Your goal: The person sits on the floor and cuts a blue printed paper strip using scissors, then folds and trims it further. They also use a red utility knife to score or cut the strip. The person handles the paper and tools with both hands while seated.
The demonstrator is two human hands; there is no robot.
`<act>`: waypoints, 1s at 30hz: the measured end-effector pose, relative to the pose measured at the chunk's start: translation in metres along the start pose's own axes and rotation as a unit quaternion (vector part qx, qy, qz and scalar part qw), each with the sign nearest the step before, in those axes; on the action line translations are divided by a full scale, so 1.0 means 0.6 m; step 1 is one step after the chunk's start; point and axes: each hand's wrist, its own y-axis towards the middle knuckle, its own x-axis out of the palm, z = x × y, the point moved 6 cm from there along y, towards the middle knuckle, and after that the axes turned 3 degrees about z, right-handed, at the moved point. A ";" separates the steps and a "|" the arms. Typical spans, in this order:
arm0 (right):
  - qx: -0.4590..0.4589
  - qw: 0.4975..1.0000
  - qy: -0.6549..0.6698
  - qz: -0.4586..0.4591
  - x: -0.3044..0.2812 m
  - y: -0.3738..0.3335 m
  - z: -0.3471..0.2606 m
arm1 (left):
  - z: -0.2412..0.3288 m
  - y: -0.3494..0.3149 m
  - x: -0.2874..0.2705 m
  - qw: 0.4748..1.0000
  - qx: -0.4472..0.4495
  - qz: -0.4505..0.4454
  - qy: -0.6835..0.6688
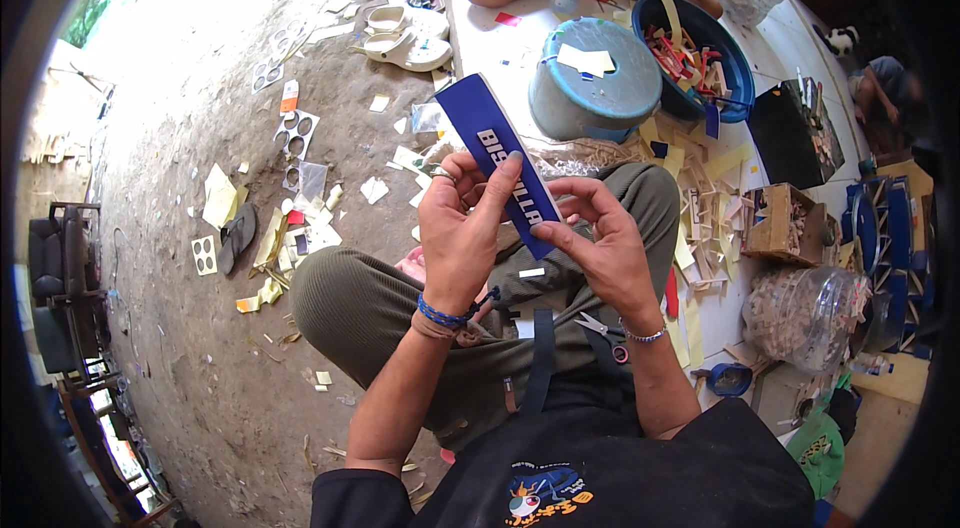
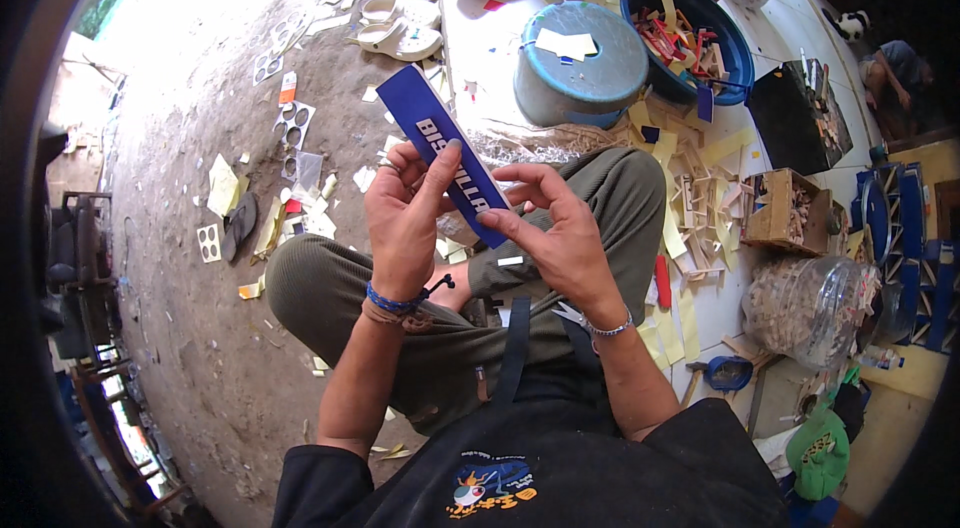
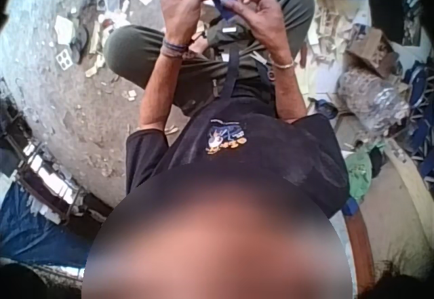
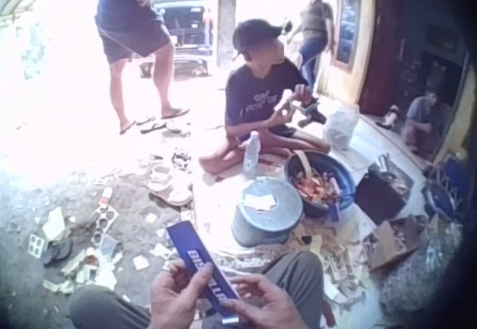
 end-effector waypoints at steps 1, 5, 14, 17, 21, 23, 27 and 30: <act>0.002 1.000 0.000 -0.007 0.000 0.001 0.000 | 0.001 0.000 0.002 1.000 0.000 -0.005 -0.011; -0.001 1.000 -0.004 -0.006 -0.004 0.002 -0.002 | 0.002 0.001 0.001 0.999 -0.026 -0.001 -0.025; 0.044 0.998 0.049 -0.004 0.007 -0.003 0.000 | -0.006 -0.001 0.001 1.000 -0.014 -0.022 -0.012; 0.051 0.998 0.023 -0.004 0.010 -0.001 -0.002 | -0.007 -0.002 0.001 0.999 0.006 -0.035 -0.006; 0.047 0.999 -0.010 -0.001 0.008 -0.002 -0.003 | -0.006 -0.005 0.006 0.998 0.029 -0.051 -0.009; 0.038 0.999 -0.021 0.014 0.003 -0.002 -0.001 | -0.006 -0.006 0.011 0.998 0.034 -0.058 -0.004; 0.014 0.999 -0.001 0.042 0.000 -0.002 0.005 | -0.008 -0.012 0.025 0.996 0.036 -0.087 0.000; -0.009 0.998 0.017 0.059 0.000 -0.002 0.006 | -0.011 -0.011 0.027 0.993 0.036 -0.101 0.055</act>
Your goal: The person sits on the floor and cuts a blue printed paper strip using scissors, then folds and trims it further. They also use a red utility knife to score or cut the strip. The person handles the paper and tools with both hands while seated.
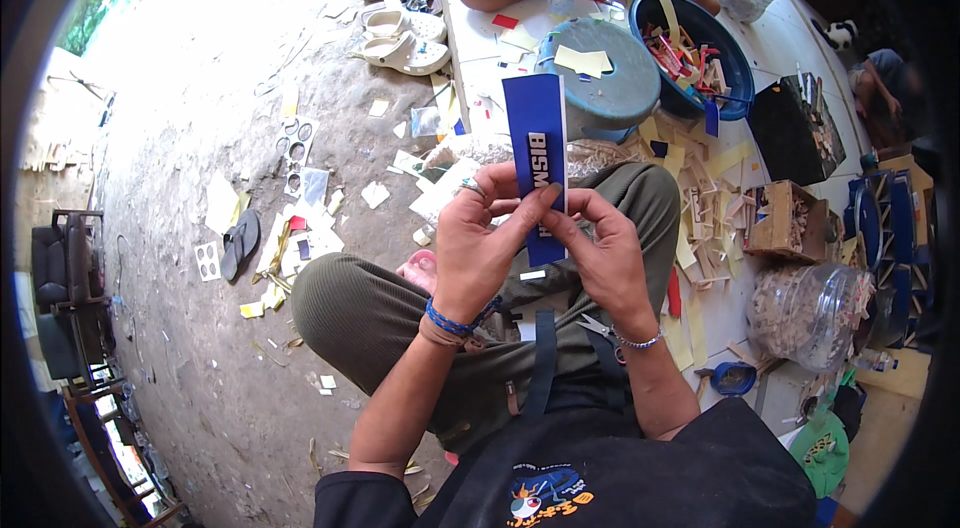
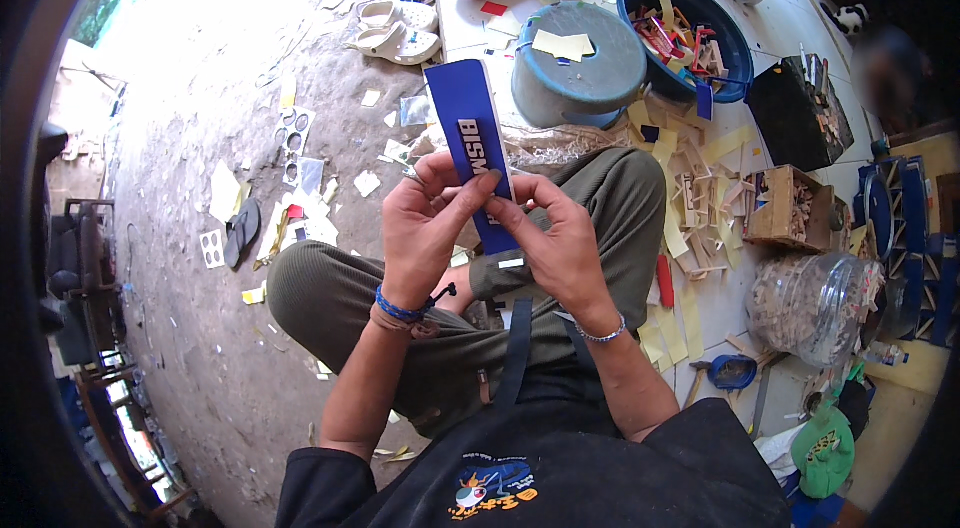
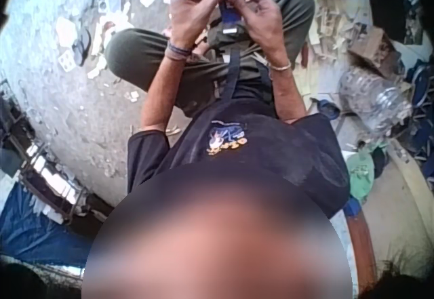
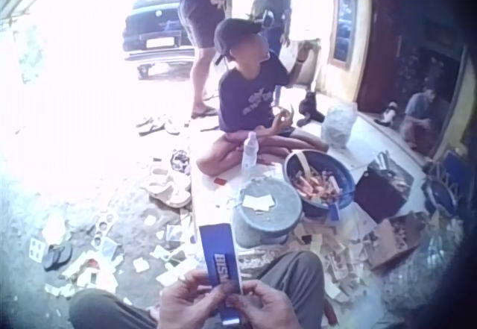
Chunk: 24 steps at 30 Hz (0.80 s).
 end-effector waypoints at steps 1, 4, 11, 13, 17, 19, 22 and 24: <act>-0.009 1.000 0.003 0.005 0.000 0.000 -0.001 | 0.002 -0.001 0.000 1.000 0.006 -0.008 0.019; 0.013 1.000 0.027 -0.001 0.002 -0.002 0.002 | 0.001 0.000 -0.003 1.000 0.000 0.007 0.001; 0.045 0.998 0.030 -0.015 0.007 -0.005 -0.006 | 0.005 0.002 -0.008 0.998 -0.025 0.018 -0.063; 0.040 0.999 0.003 -0.027 0.007 -0.005 -0.011 | 0.003 0.005 -0.009 0.994 -0.031 0.024 -0.100; 0.054 0.997 0.045 -0.011 0.009 -0.005 -0.009 | 0.004 0.006 -0.017 0.998 -0.012 0.032 -0.052; 0.070 0.995 0.066 -0.008 0.009 -0.005 -0.005 | 0.004 0.005 -0.020 0.998 -0.005 0.036 -0.046; 0.063 0.997 0.047 -0.023 0.011 -0.002 -0.006 | 0.004 0.004 -0.021 0.998 0.003 0.041 -0.052; 0.055 0.997 0.042 -0.032 0.011 0.000 -0.007 | 0.006 0.004 -0.021 0.998 0.009 0.042 -0.048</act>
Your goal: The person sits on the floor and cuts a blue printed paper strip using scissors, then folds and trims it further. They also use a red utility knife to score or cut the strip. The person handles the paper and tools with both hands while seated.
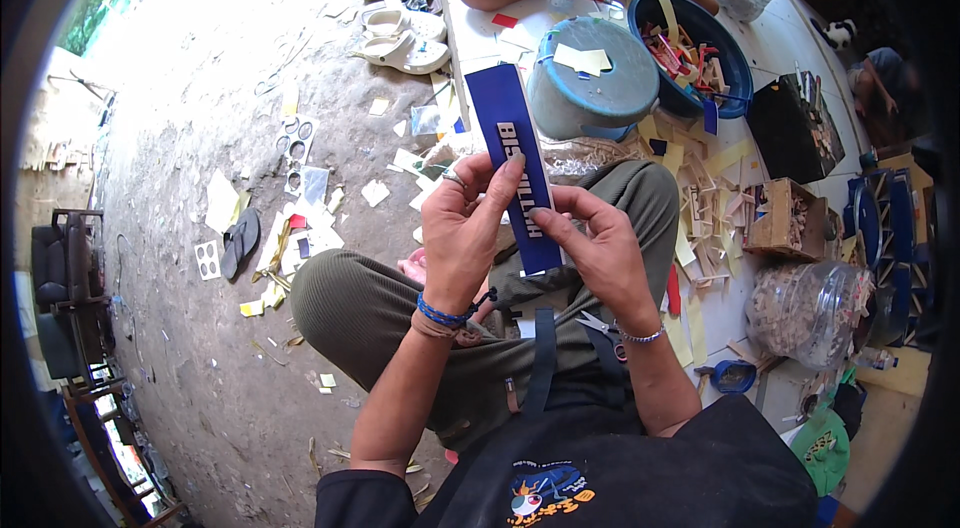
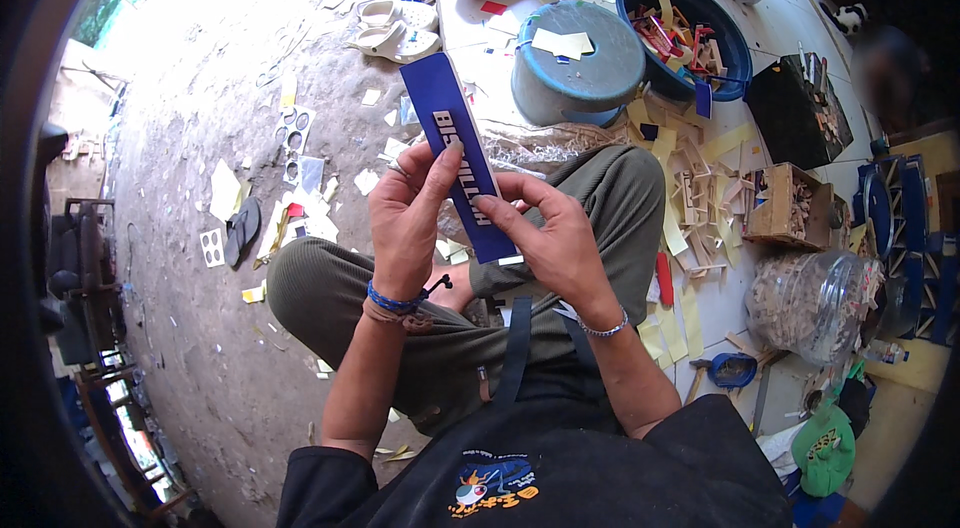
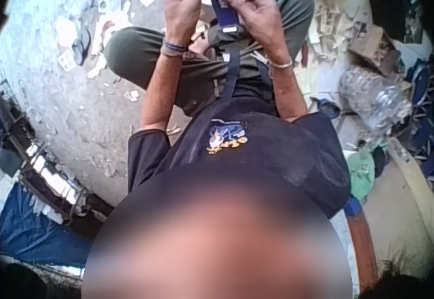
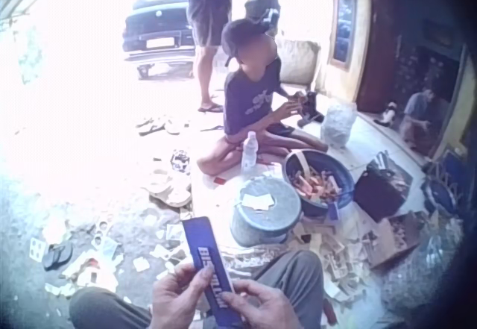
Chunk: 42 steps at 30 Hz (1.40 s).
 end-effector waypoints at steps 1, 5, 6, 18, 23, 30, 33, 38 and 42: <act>0.000 1.000 -0.002 -0.003 0.000 0.000 0.000 | 0.001 0.000 0.000 1.000 0.003 0.000 0.001; 0.002 1.000 -0.004 0.003 -0.002 0.000 0.000 | 0.003 -0.002 0.004 1.000 -0.002 -0.002 0.013; 0.006 1.000 -0.003 0.004 -0.002 0.000 0.000 | 0.004 -0.002 0.005 1.000 0.001 0.000 0.012; -0.016 0.997 -0.063 -0.039 0.003 0.002 -0.002 | 0.009 -0.004 0.004 0.999 0.003 0.006 0.036; -0.008 0.997 -0.066 -0.047 0.003 0.002 -0.004 | 0.008 -0.004 0.005 0.999 0.010 0.008 0.046; 0.000 0.997 -0.054 -0.053 0.005 0.002 -0.006 | 0.003 -0.005 0.004 0.999 0.000 0.004 0.040; 0.031 0.997 -0.043 -0.048 0.003 0.002 0.000 | -0.001 -0.001 0.004 1.000 -0.008 0.007 0.012; -0.003 0.997 -0.059 -0.054 0.006 0.001 0.000 | -0.004 0.002 0.000 1.000 -0.029 0.009 0.001; -0.018 0.997 -0.069 -0.034 0.001 0.003 0.008 | -0.005 0.003 0.002 0.999 -0.031 0.007 -0.008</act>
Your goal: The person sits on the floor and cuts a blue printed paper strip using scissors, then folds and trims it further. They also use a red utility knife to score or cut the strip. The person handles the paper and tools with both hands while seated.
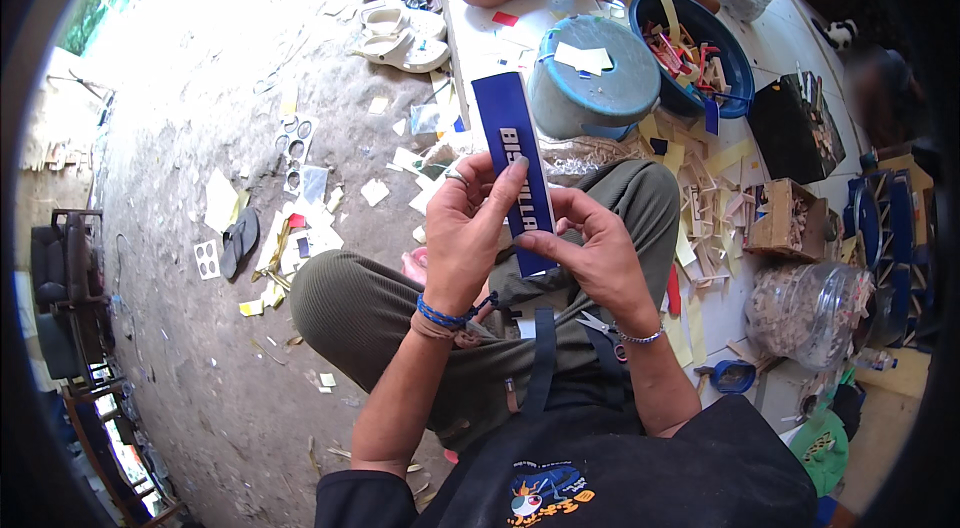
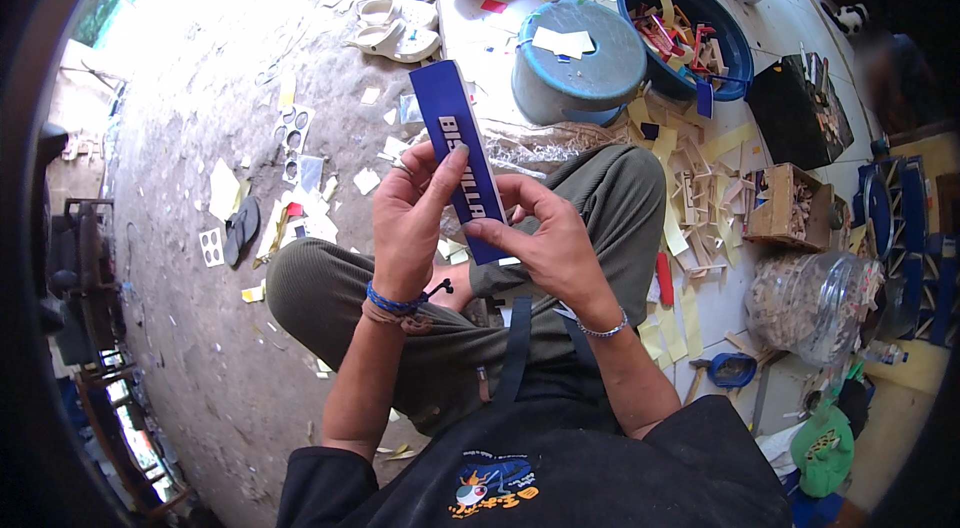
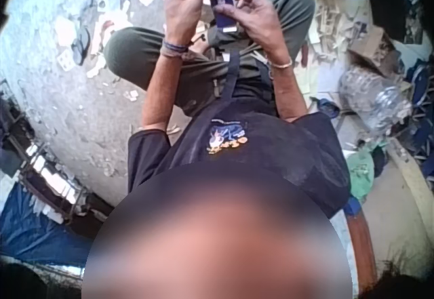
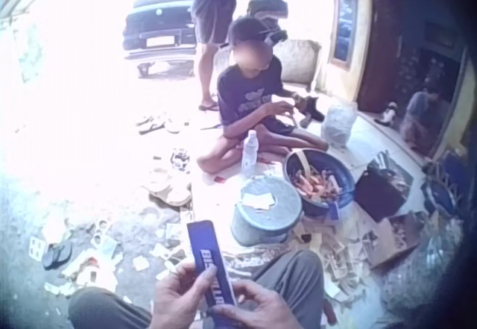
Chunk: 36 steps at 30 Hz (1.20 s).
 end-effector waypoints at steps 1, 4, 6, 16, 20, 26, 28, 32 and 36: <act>0.003 1.000 0.000 0.006 -0.001 0.001 0.004 | 0.000 0.000 0.000 1.000 0.002 -0.003 0.004; 0.021 0.998 0.033 0.047 -0.009 0.002 0.014 | -0.006 -0.003 0.008 0.997 -0.005 -0.054 0.056; 0.004 0.998 0.026 0.048 -0.015 0.000 0.011 | -0.013 -0.006 0.011 0.995 -0.022 -0.073 0.057; -0.001 0.998 0.027 0.051 -0.020 -0.003 0.005 | -0.015 -0.006 0.006 0.993 -0.037 -0.064 0.096; -0.002 0.999 0.044 0.030 -0.016 -0.003 0.005 | -0.011 -0.004 0.007 0.995 -0.032 -0.052 0.079; -0.035 0.999 0.017 0.000 -0.008 -0.010 -0.006 | -0.009 -0.003 0.001 0.998 -0.035 -0.025 0.056; -0.039 0.999 0.028 0.001 -0.008 -0.009 -0.006 | -0.008 -0.003 0.000 0.998 -0.030 -0.021 0.048; 0.009 0.995 0.094 0.007 -0.008 -0.006 0.007 | -0.008 -0.003 0.004 0.998 -0.020 -0.030 0.048; 0.007 0.997 0.078 -0.011 -0.008 -0.002 0.009 | -0.004 -0.005 0.008 0.999 -0.008 -0.030 0.030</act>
